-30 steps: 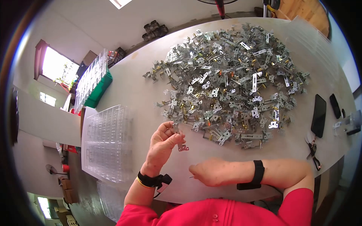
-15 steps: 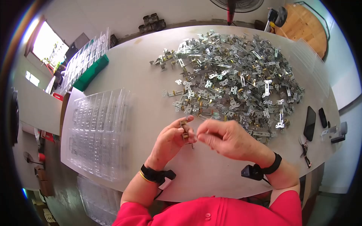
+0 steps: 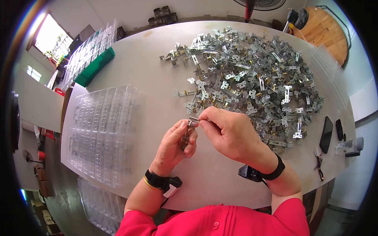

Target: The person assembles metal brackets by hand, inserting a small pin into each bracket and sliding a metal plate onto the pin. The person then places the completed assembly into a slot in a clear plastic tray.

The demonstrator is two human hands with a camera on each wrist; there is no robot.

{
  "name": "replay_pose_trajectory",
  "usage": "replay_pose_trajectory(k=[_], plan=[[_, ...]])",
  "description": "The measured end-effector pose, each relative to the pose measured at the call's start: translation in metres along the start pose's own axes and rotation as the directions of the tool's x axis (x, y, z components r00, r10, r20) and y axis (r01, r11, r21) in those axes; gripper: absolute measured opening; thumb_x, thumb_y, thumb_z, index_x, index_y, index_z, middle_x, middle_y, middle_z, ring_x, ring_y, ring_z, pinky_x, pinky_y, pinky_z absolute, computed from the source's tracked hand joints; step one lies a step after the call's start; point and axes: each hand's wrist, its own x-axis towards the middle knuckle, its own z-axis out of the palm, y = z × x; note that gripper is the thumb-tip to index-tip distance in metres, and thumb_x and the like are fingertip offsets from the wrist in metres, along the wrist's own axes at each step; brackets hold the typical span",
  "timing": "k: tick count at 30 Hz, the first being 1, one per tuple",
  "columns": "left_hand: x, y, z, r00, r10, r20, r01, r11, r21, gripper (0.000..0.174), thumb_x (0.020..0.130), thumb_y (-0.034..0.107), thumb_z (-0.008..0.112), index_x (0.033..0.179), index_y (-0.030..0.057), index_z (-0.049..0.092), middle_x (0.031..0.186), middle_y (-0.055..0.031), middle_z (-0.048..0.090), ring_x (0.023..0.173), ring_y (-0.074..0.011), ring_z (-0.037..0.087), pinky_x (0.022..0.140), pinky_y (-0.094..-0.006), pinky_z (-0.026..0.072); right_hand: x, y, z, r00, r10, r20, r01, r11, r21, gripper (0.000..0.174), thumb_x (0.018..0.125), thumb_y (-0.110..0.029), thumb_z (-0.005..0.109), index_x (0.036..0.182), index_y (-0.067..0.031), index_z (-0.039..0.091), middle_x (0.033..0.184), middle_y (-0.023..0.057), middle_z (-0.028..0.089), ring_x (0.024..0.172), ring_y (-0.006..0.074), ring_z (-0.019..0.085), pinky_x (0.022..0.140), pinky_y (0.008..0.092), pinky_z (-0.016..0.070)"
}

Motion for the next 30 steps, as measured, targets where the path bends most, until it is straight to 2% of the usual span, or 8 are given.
replay_pose_trajectory(k=[4, 7, 15, 19, 21, 25, 27, 30], plan=[[-0.001, 0.0, 0.001, 1.0, -0.013, -0.021, 0.013, 1.0, 0.021, 0.031, 0.11, 0.031, 0.044, 0.121, 0.0062, 0.058, 0.079, -0.0047, 0.06, 0.048, -0.011, 0.049, 0.044, -0.0266, 0.0407, -0.005, 0.004, 0.0, 0.995, 0.087, 0.047, -0.087, 0.996, -0.003, 0.006, 0.093, -0.009, 0.066, 0.097, -0.0056, 0.064, 0.079, 0.0134, 0.067, 0.066, 0.0307, 0.066, 0.058, 0.0375, 0.0496], [0.0, 0.0, 0.001, 1.0, -0.015, -0.012, 0.016, 0.999, 0.033, 0.029, 0.109, 0.034, 0.048, 0.115, 0.0081, 0.059, 0.079, -0.0034, 0.06, 0.05, -0.0104, 0.052, 0.046, -0.0261, 0.046, -0.007, 0.009, 0.003, 0.997, 0.063, 0.04, -0.063, 0.998, -0.016, 0.006, 0.093, -0.01, 0.066, 0.097, -0.0063, 0.064, 0.079, 0.0134, 0.067, 0.066, 0.0313, 0.066, 0.058, 0.038, 0.0498], [0.0, -0.003, 0.002, 0.999, 0.035, -0.03, -0.03, 0.989, 0.147, 0.026, 0.109, 0.032, 0.048, 0.116, 0.0092, 0.059, 0.078, -0.0042, 0.061, 0.049, -0.009, 0.052, 0.044, -0.0221, 0.0423, -0.009, 0.01, 0.007, 1.0, -0.008, 0.01, 0.008, 0.999, -0.046, 0.005, 0.092, -0.008, 0.065, 0.095, -0.0059, 0.063, 0.08, 0.0138, 0.066, 0.069, 0.0337, 0.066, 0.059, 0.0401, 0.051], [0.001, -0.005, 0.004, 0.997, 0.053, -0.05, -0.043, 0.983, 0.179, 0.026, 0.109, 0.031, 0.047, 0.117, 0.0087, 0.058, 0.075, -0.0044, 0.059, 0.046, -0.0093, 0.049, 0.042, -0.024, 0.0406, -0.011, 0.012, 0.007, 1.0, -0.028, 0.005, 0.028, 0.997, -0.075, 0.005, 0.092, -0.008, 0.065, 0.095, -0.0058, 0.062, 0.079, 0.0138, 0.066, 0.069, 0.0338, 0.066, 0.059, 0.041, 0.051], [0.0, -0.004, 0.005, 0.994, 0.053, -0.096, -0.029, 0.972, 0.232, 0.026, 0.109, 0.031, 0.049, 0.116, 0.0087, 0.059, 0.076, -0.0047, 0.06, 0.047, -0.0089, 0.048, 0.043, -0.0231, 0.0398, -0.012, 0.015, 0.008, 0.998, -0.056, 0.005, 0.056, 0.994, -0.098, 0.005, 0.092, -0.009, 0.065, 0.095, -0.0058, 0.062, 0.079, 0.0135, 0.066, 0.069, 0.0341, 0.066, 0.059, 0.0418, 0.0511], [0.0, -0.004, 0.006, 0.995, 0.067, -0.075, -0.04, 0.946, 0.322, 0.025, 0.108, 0.031, 0.05, 0.116, 0.0086, 0.059, 0.076, -0.0041, 0.06, 0.049, -0.008, 0.048, 0.044, -0.0217, 0.0373, -0.013, 0.015, 0.007, 0.998, -0.067, 0.017, 0.068, 0.993, -0.096, 0.007, 0.094, -0.009, 0.064, 0.098, -0.006, 0.061, 0.081, 0.0147, 0.067, 0.071, 0.0359, 0.067, 0.06, 0.0434, 0.0517], [-0.002, -0.004, 0.011, 0.997, 0.058, -0.06, -0.029, 0.912, 0.409, 0.025, 0.109, 0.03, 0.05, 0.115, 0.008, 0.059, 0.076, -0.0026, 0.061, 0.05, -0.0068, 0.048, 0.045, -0.0206, 0.0349, -0.014, 0.011, 0.007, 0.998, 0.026, 0.05, -0.025, 0.999, -0.033, 0.009, 0.095, -0.01, 0.063, 0.102, -0.0053, 0.059, 0.081, 0.0172, 0.067, 0.071, 0.038, 0.068, 0.06, 0.045, 0.0511], [-0.002, -0.005, 0.011, 0.997, 0.064, -0.049, -0.034, 0.884, 0.466, 0.024, 0.108, 0.029, 0.051, 0.115, 0.0071, 0.059, 0.076, -0.0009, 0.061, 0.052, -0.0057, 0.049, 0.046, -0.0199, 0.0335, -0.013, 0.013, 0.006, 0.99, 0.055, 0.131, -0.058, 0.998, 0.024, 0.012, 0.097, -0.011, 0.062, 0.106, -0.0043, 0.058, 0.08, 0.0195, 0.067, 0.072, 0.0396, 0.068, 0.06, 0.0458, 0.0507]])
